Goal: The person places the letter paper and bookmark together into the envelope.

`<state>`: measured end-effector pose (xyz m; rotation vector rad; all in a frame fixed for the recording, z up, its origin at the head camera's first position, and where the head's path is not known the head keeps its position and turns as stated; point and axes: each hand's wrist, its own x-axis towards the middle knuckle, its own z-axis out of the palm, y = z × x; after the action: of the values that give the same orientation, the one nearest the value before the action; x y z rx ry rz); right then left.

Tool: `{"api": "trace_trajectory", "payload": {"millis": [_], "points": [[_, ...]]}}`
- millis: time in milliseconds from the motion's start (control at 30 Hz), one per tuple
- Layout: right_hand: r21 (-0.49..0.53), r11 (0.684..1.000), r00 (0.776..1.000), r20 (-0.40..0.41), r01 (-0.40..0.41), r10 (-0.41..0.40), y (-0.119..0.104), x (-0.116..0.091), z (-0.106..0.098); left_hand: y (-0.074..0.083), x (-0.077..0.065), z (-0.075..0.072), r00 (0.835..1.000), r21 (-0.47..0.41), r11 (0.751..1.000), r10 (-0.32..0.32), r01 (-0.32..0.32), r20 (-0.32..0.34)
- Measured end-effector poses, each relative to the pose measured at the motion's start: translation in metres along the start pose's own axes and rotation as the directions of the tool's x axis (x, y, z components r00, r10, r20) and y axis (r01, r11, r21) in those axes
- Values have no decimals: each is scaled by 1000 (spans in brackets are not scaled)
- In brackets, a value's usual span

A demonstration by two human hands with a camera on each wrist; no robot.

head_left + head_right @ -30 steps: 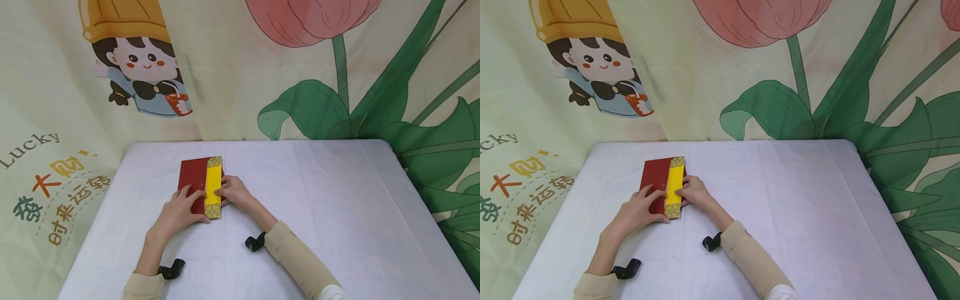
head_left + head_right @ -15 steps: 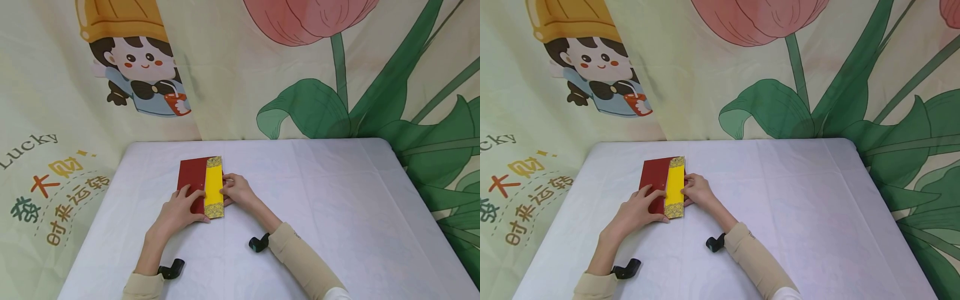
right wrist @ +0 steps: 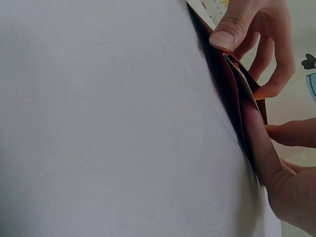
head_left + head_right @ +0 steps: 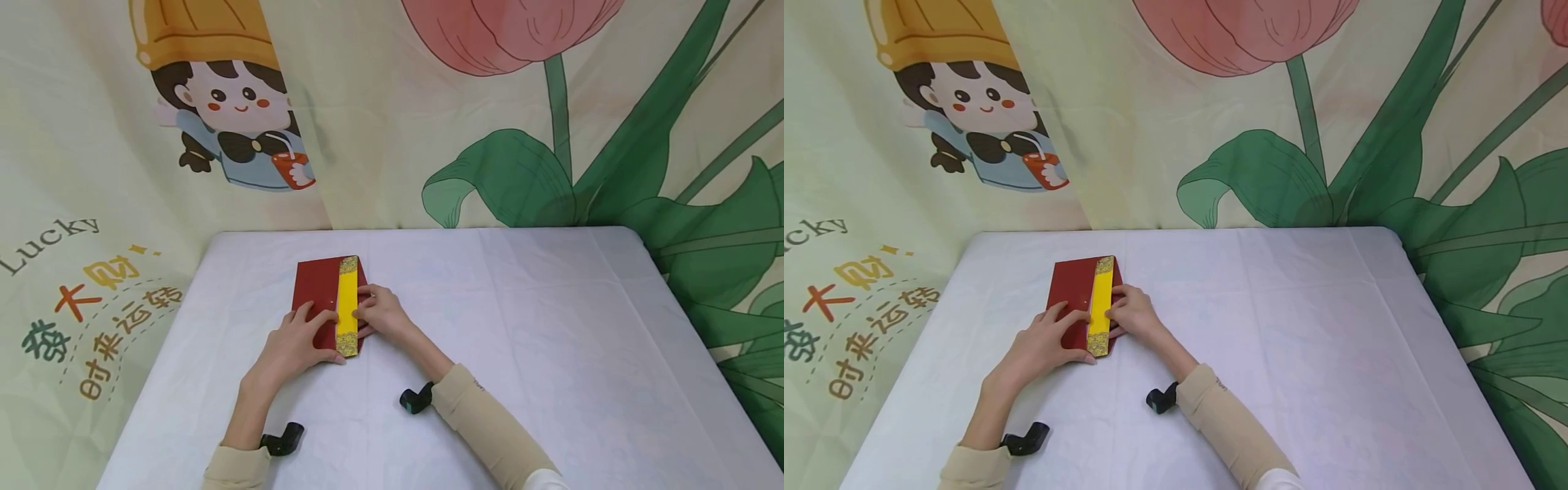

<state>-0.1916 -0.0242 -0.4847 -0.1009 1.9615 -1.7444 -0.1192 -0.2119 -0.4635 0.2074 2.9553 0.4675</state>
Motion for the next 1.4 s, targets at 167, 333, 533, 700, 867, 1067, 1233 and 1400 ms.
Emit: {"api": "trace_trajectory", "payload": {"millis": [167,333,533,700,867,1067,1233,1400], "points": [[10,1000,1000,16,14,-14,-1,-1,3,1,-1,0,1000,-5,1000,1,-1,0],[17,1000,1000,22,12,-12,-1,-3,1,1,-1,0,1000,-10,1000,3,-3,0],[12,1000,1000,20,11,-11,-1,-5,-1,0,0,0,1000,-4,1000,5,-5,-8],[33,999,999,27,17,-17,0,-5,0,-1,0,0,1000,-2,1000,11,-11,-7],[29,999,999,27,19,-19,0,-4,3,-1,0,0,1000,-6,1000,12,-12,-5],[29,999,999,31,24,-25,-3,-3,9,-2,-2,-2,1000,-6,1000,6,-7,-2],[30,999,998,40,41,-42,-2,0,13,-1,-2,-2,1000,-6,1000,6,-6,3],[38,997,996,53,64,-66,-2,2,17,-2,-2,-1,1000,-1,1000,17,-17,-4]]}}
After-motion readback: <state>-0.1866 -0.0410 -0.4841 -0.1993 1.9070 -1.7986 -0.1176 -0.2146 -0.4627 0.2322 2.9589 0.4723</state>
